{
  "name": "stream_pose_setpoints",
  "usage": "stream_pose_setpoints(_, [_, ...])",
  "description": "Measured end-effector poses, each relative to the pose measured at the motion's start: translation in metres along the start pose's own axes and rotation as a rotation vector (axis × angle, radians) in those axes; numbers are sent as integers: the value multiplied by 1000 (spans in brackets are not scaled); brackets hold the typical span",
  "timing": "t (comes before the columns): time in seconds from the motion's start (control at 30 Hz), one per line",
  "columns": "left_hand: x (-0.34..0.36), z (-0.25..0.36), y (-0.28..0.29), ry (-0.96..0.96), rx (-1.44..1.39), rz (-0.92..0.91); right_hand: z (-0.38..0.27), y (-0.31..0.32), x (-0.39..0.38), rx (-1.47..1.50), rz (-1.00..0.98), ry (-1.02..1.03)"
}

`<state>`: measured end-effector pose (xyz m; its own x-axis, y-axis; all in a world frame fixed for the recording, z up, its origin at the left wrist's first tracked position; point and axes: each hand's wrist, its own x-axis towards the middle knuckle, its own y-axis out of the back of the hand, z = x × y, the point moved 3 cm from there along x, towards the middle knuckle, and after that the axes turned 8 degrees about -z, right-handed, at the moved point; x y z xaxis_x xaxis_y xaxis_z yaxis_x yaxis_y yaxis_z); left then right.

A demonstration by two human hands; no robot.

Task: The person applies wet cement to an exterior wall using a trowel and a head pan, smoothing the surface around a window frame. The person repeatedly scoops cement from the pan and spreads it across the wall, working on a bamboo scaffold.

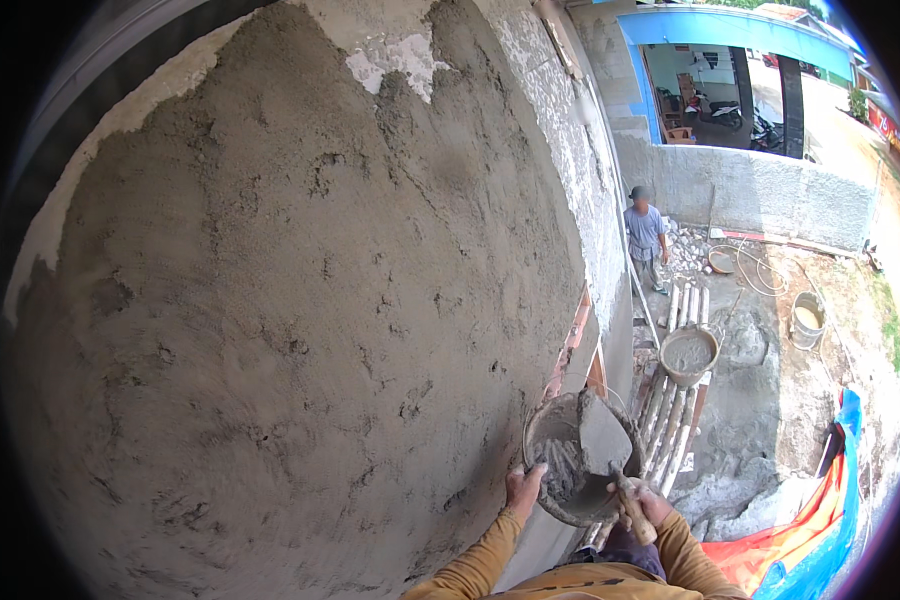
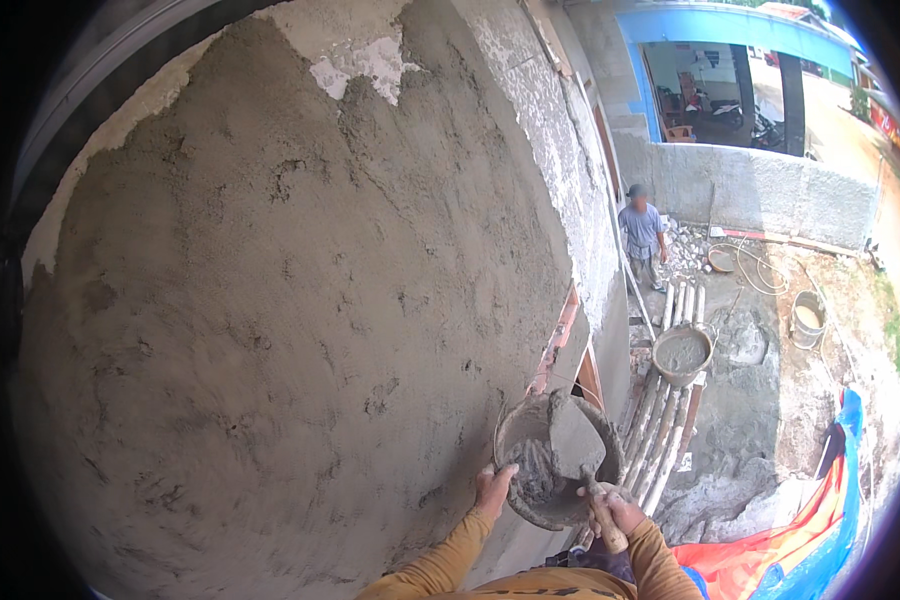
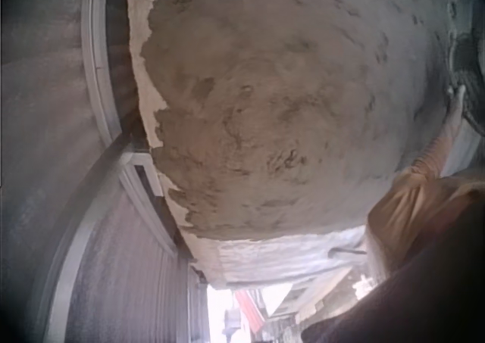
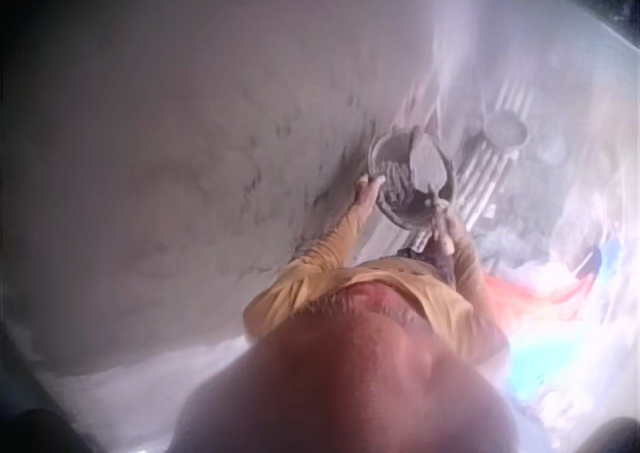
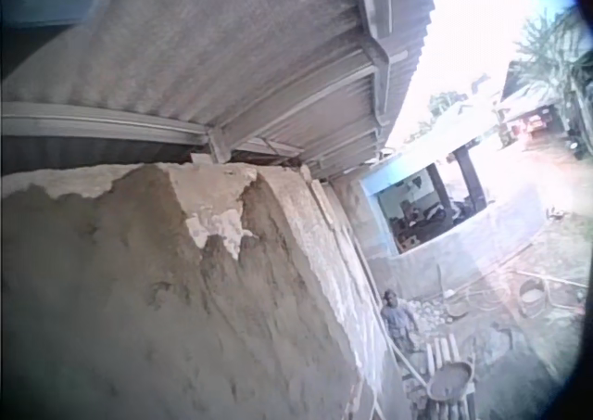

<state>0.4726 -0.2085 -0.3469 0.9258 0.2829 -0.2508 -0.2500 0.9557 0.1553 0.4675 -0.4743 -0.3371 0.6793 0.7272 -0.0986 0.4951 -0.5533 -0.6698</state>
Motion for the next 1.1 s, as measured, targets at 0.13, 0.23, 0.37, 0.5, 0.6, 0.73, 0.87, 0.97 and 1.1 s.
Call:
stream_pose_setpoints(0.13, [-16,-19,3,-17,63,75,-116,-32,34,-267,396,572])
stream_pose_setpoints(0.23, [-39,-38,17,88,177,120,-194,-51,91,-336,808,925])
stream_pose_setpoints(0.37, [-28,-40,-3,17,80,92,-300,-24,164,-666,1347,1238])
stream_pose_setpoints(0.5, [-43,-31,13,-10,137,191,-246,-78,217,-1306,520,636])
stream_pose_setpoints(0.6, [-45,-35,23,7,171,160,-166,-96,194,-1295,431,414])
stream_pose_setpoints(0.73, [-36,-23,16,-9,268,-103,-106,-20,164,-1283,472,180])
stream_pose_setpoints(0.87, [-32,28,-5,-200,395,-320,-94,70,123,-1286,316,240])
stream_pose_setpoints(0.97, [-12,21,-13,-187,399,-433,-89,83,84,-1668,107,321])
stream_pose_setpoints(1.1, [14,38,-33,-21,514,-511,-96,66,32,-733,532,108])
